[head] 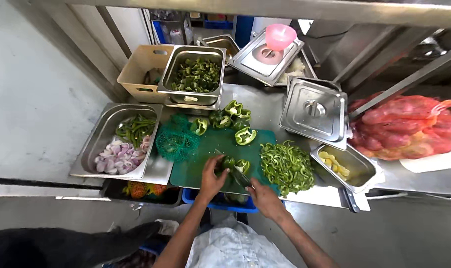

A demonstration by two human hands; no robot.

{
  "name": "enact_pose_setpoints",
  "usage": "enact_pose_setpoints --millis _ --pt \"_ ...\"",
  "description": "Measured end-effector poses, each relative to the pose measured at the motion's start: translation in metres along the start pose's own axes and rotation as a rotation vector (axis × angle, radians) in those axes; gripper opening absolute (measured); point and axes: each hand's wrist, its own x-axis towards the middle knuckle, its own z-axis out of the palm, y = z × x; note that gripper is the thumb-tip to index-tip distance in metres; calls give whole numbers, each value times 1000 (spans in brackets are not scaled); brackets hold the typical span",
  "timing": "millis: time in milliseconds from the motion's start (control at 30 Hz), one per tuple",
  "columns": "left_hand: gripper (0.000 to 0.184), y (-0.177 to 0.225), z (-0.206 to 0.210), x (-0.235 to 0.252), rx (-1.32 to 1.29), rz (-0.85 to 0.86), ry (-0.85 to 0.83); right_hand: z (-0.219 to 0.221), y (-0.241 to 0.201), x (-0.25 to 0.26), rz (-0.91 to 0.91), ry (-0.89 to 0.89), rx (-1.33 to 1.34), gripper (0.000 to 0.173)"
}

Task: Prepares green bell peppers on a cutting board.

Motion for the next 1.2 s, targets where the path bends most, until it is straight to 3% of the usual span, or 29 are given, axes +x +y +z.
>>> enact_pose_setpoints --millis 100,233,367,467,600,700,800,900,1033,1200 --pt "72 9 13 -13 25 -37 76 -4 3 -3 -3 246 142 42" --pt "90 23 44 -8 343 44 75 -12 11 -11 -10 404 274 39" --pt "66 28 71 15 635 101 -198 -9 25 -16 -25 517 364 37" --pt "51 19 70 47 701 87 -157 -7 35 -25 -37 567 429 37" --pt "54 -1 25 100 777 151 6 2 39 -35 -49 560 494 39" --pt "58 20 -31 115 792 161 115 5 35 -41 -64 526 545 40" --pt "53 19 -94 99 849 -117 278 11 26 -44 -77 481 580 41" --pt "65 -4 -141 69 760 -397 288 20 19 -42 -91 436 545 41" --pt "40 -3 -142 19 567 -454 257 31 6 -27 -137 395 491 38" --pt "17 2 -147 -11 586 -340 520 33 -17 -13 -164 358 486 36"
